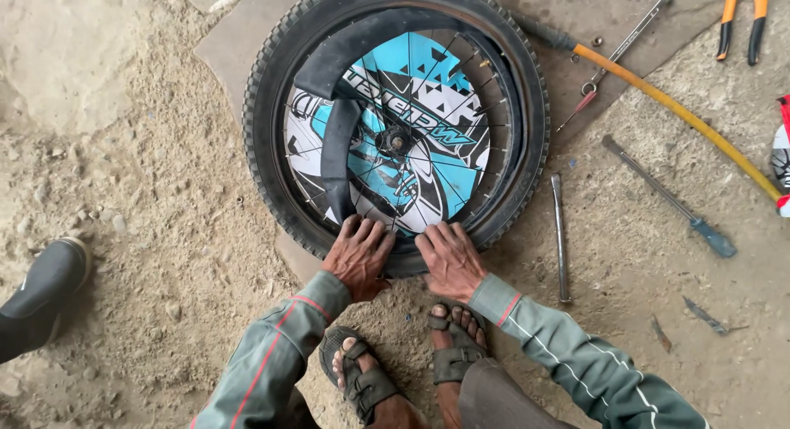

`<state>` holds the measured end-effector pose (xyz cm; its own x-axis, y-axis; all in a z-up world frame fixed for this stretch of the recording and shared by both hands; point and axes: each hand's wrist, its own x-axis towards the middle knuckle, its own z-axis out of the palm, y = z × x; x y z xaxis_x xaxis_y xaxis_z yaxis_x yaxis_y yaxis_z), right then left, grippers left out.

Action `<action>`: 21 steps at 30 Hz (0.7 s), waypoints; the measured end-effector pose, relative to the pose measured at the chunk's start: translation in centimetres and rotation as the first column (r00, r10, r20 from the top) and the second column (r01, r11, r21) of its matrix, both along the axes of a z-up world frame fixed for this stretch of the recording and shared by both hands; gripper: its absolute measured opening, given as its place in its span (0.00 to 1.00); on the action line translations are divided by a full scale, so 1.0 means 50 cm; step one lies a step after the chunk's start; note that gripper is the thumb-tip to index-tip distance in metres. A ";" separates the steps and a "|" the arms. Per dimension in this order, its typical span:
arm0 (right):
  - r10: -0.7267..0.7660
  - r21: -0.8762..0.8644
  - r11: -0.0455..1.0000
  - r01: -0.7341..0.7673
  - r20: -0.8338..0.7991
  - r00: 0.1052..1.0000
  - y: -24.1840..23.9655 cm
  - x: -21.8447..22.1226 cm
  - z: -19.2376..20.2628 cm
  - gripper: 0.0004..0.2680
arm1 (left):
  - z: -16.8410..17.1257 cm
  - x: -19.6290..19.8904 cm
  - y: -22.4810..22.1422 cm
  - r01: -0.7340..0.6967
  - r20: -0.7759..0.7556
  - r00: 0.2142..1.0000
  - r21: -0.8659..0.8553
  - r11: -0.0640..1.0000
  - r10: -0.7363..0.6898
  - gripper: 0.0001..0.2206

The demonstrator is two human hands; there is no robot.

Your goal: Repairing a bicycle tire and replacing or fixing the inner tube.

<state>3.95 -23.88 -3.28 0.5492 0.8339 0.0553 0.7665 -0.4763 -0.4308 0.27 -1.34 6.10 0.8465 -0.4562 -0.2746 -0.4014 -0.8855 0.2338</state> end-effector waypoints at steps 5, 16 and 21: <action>-0.053 0.006 0.999 0.052 0.061 0.997 -0.006 -0.035 -0.074 0.07 | -0.027 -0.017 -0.008 -0.011 -0.069 0.998 0.019 1.000 0.013 0.38; -0.048 0.010 0.999 0.049 -0.124 0.991 -0.015 -0.030 -0.105 0.05 | -0.129 -0.079 -0.017 -0.015 -0.047 0.999 -0.006 1.000 0.015 0.16; 0.171 -0.426 0.854 -0.297 -0.310 0.935 -0.009 0.024 -0.067 0.13 | -0.134 -0.076 -0.051 -0.208 -0.132 0.971 -0.050 0.977 0.200 0.19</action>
<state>5.13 -24.34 -6.62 0.2764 0.8334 -0.4786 0.7758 -0.4875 -0.4007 -3.55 -3.90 -0.62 0.8841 -0.2972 -0.3605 -0.1780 -0.9277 0.3282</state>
